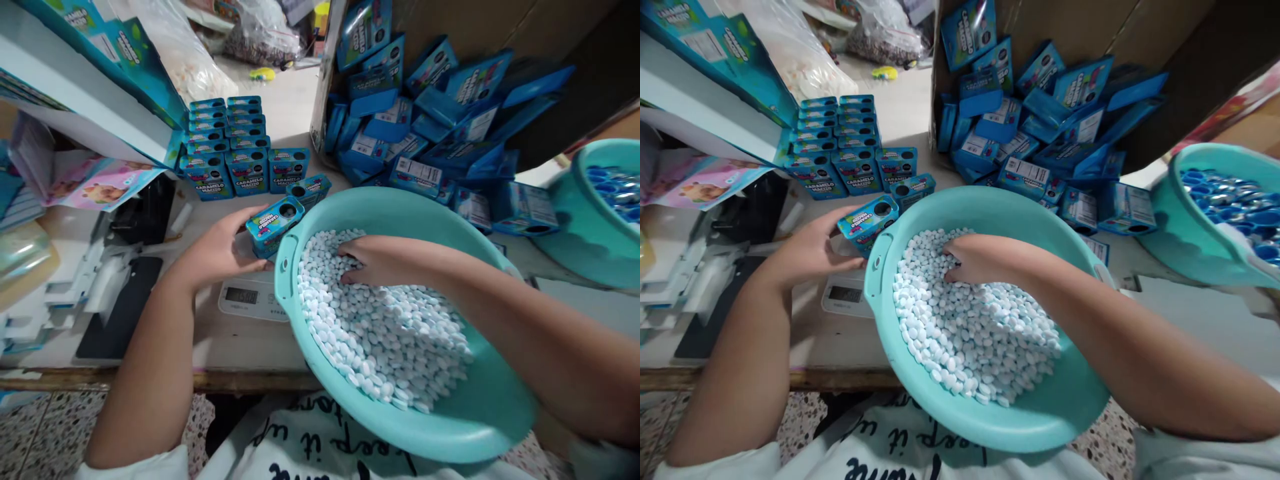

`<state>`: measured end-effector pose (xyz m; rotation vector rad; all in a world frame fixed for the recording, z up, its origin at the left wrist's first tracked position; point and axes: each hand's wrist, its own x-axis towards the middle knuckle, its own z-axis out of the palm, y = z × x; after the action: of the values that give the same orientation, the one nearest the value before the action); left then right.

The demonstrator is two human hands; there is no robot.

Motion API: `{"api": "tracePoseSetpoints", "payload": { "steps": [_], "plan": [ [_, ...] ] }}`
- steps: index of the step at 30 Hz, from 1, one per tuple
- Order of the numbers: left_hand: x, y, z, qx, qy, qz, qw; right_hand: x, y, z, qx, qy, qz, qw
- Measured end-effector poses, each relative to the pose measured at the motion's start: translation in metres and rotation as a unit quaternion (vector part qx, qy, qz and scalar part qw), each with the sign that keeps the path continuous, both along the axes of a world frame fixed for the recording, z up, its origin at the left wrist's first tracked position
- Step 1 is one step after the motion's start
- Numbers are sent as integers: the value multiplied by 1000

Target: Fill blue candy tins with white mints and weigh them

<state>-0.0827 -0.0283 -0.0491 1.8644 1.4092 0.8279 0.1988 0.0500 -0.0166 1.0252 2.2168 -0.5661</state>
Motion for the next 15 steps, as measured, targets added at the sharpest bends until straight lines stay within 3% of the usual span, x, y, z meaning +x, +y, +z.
{"api": "tracePoseSetpoints", "payload": {
  "steps": [7, 15],
  "plan": [
    [0, 1, -6, 2, -46, -1, 999, 1, 1, 1, -6, -3, 3, 1000],
    [8, 3, -15, 62, -40, 1, 997, 5, 3, 4, -16, 20, -7, 1000]
  ]
}}
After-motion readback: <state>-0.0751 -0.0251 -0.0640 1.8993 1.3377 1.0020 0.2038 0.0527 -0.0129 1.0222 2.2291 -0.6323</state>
